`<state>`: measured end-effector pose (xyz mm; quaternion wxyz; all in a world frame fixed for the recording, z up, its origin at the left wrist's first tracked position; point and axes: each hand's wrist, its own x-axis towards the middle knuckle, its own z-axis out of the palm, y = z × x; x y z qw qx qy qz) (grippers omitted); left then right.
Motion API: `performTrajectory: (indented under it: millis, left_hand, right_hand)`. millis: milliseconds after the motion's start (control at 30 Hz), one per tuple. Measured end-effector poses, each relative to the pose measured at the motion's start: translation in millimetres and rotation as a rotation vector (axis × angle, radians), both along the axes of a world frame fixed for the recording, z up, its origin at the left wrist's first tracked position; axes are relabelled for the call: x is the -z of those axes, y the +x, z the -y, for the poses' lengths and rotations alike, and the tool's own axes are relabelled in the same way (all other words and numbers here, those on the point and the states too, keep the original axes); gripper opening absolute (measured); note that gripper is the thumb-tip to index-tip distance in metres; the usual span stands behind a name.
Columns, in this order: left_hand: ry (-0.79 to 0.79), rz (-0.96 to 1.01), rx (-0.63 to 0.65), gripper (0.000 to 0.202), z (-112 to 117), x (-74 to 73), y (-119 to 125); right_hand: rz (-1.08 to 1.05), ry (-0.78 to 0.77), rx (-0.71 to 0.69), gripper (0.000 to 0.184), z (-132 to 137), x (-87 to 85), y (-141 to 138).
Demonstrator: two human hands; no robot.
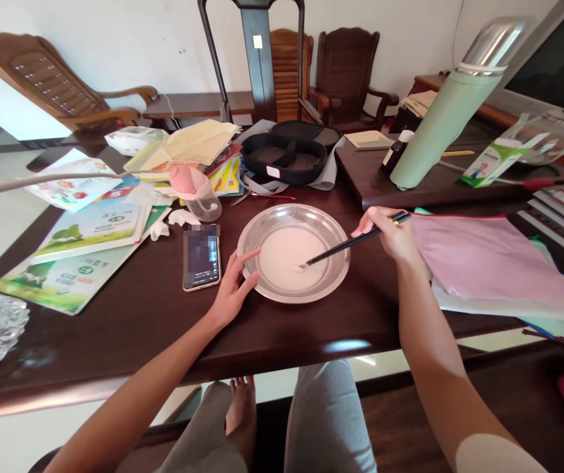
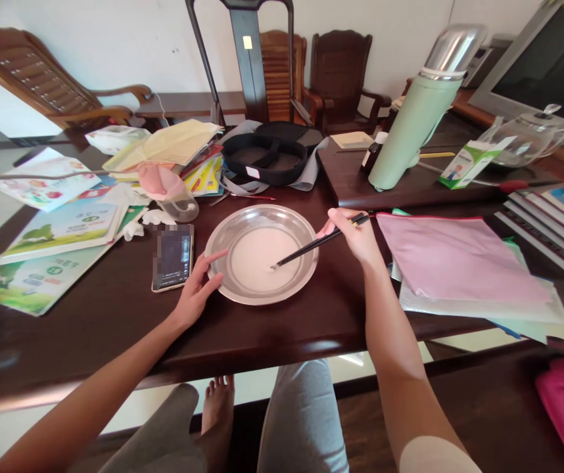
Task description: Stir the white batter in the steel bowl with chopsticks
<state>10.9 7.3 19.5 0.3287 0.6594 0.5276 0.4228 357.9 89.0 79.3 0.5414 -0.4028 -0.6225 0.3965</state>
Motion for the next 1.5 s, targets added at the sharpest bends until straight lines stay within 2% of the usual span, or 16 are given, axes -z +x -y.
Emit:
performTrajectory:
  millis: [167,233,400,500,600,667,733,900,967,1133,1200,1300,1367,1433,1500]
  left_hand:
    - [0.009,0.004,0.008,0.058,0,-0.2,1]
    - [0.009,0.008,0.01,0.059,0,-0.3,1]
    - [-0.004,0.019,0.011,0.06,0,-0.2,0]
    - [0.0,0.024,0.016,0.059,0,-0.4,0]
    - [0.014,0.026,0.027,0.056,0,-0.6,0]
    - [0.022,0.026,0.03,0.055,0,-0.6,1]
    - [0.02,0.024,0.024,0.056,0,-0.3,1]
    - [0.004,0.006,0.01,0.057,-1,0.0,0]
    - [0.004,-0.002,0.008,0.057,-1,-0.3,0]
    - [0.013,0.008,0.023,0.056,0,-1.8,1]
    - [0.012,0.009,0.026,0.056,0,-2.1,1]
    - [-0.006,-0.004,0.015,0.057,0,-2.0,0]
    - [-0.01,-0.006,0.007,0.057,0,-1.7,0]
    - [-0.004,-0.003,0.004,0.057,0,-1.6,0]
    - [0.002,-0.001,0.007,0.056,0,-1.8,0]
  right_hand:
    - [0.118,-0.034,-0.216,0.045,6,-3.8,-19]
    - [0.12,-0.014,-0.18,0.044,5,-4.4,-22]
    - [-0.006,0.036,0.083,0.044,-1,-0.9,-4]
    - [-0.031,0.025,0.007,0.047,-1,0.6,0]
    - [0.048,-0.014,-0.157,0.044,3,-1.1,-11]
    - [0.109,-0.017,-0.2,0.044,4,-3.0,-18]
    - [0.128,-0.003,-0.151,0.044,4,-4.2,-21]
    - [0.011,0.03,0.094,0.047,0,-1.9,-5]
    - [-0.008,0.028,0.069,0.049,0,-0.8,-2]
    - [0.12,-0.005,-0.161,0.045,4,-3.7,-14]
    - [0.136,0.002,-0.138,0.043,4,-5.0,-16]
    - [0.096,0.003,0.011,0.044,2,-4.7,-10]
    - [0.059,-0.003,0.063,0.047,1,-3.5,-3]
    - [0.04,-0.013,0.027,0.049,1,-2.7,-1]
    - [0.057,-0.026,-0.066,0.049,3,-3.1,-4]
